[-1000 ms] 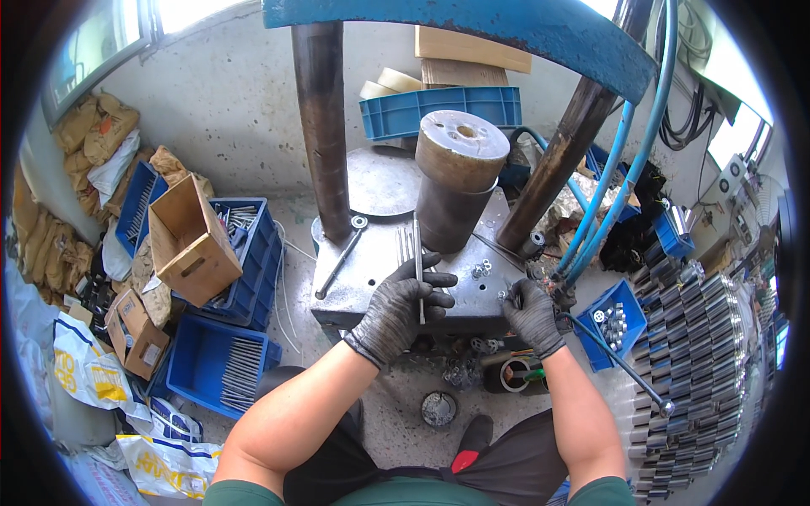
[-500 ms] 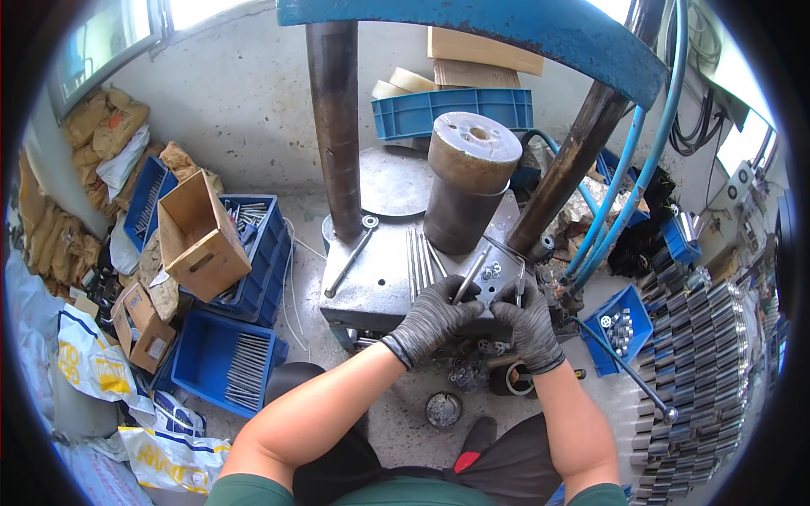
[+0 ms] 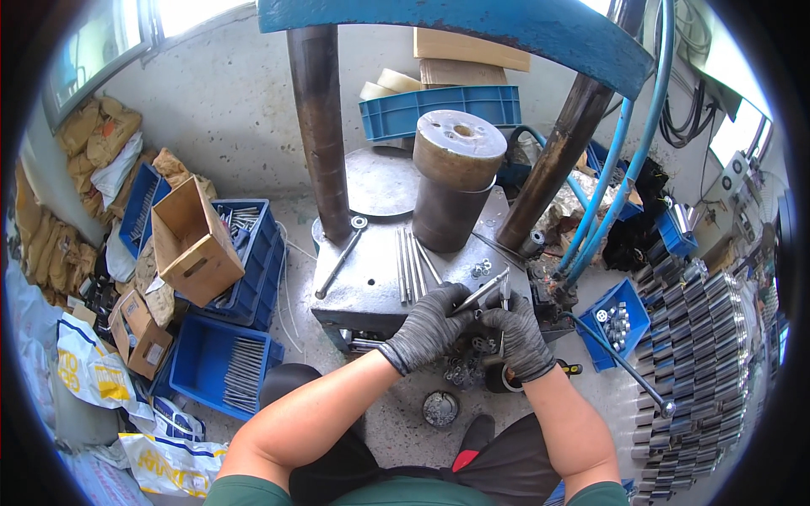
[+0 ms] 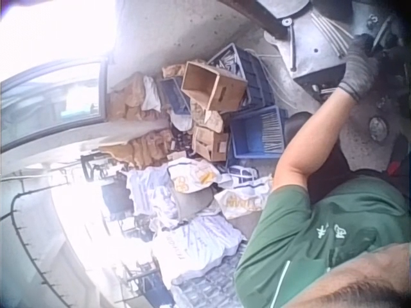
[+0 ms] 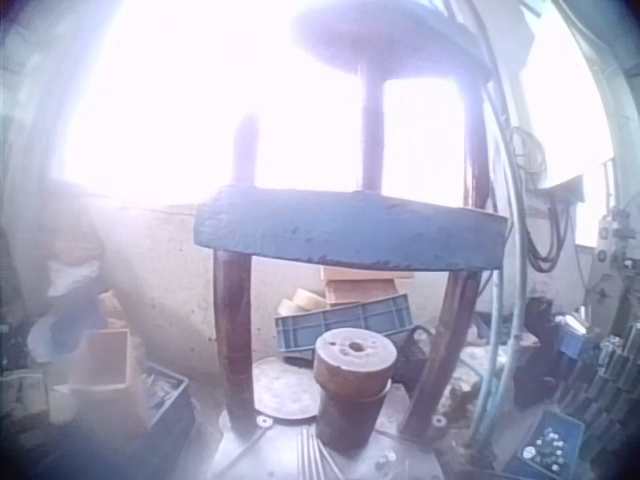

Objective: The person handles metal rods on a machine surface, picking them up one by one and placing them into a blue crate.

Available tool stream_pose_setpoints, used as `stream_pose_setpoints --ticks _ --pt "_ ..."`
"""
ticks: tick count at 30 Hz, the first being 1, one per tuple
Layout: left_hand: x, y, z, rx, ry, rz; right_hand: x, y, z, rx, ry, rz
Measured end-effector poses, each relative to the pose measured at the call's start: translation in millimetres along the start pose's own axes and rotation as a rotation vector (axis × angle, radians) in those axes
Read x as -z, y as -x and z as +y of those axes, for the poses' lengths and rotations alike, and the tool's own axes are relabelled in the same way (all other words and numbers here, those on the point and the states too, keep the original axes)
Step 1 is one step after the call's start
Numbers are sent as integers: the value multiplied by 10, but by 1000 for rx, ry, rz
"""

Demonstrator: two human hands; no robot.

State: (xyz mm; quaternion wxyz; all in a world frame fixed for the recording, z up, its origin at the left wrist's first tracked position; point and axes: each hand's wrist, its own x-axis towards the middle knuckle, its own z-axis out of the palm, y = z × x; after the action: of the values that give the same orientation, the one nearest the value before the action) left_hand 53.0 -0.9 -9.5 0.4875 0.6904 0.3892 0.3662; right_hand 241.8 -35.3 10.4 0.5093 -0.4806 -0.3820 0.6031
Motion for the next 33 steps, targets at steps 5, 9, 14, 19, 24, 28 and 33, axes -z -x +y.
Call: stream_pose_setpoints --ticks 5,9,14,19,24,28,33 --pt "58 60 118 239 571 -97 28 28 -58 -44 73 -16" --pt "110 55 173 327 803 -132 82 -17 11 18 218 -82" --pt "178 28 108 314 833 -2 403 -311 65 382 993 132" --pt "234 33 26 282 922 30 777 -580 192 468 1316 262" --pt "278 50 74 329 847 79 915 -639 159 339 1062 316" --pt "312 32 6 361 783 111 903 -575 9 80 192 275" --pt "325 62 84 360 802 161 642 -262 -43 201 400 82"
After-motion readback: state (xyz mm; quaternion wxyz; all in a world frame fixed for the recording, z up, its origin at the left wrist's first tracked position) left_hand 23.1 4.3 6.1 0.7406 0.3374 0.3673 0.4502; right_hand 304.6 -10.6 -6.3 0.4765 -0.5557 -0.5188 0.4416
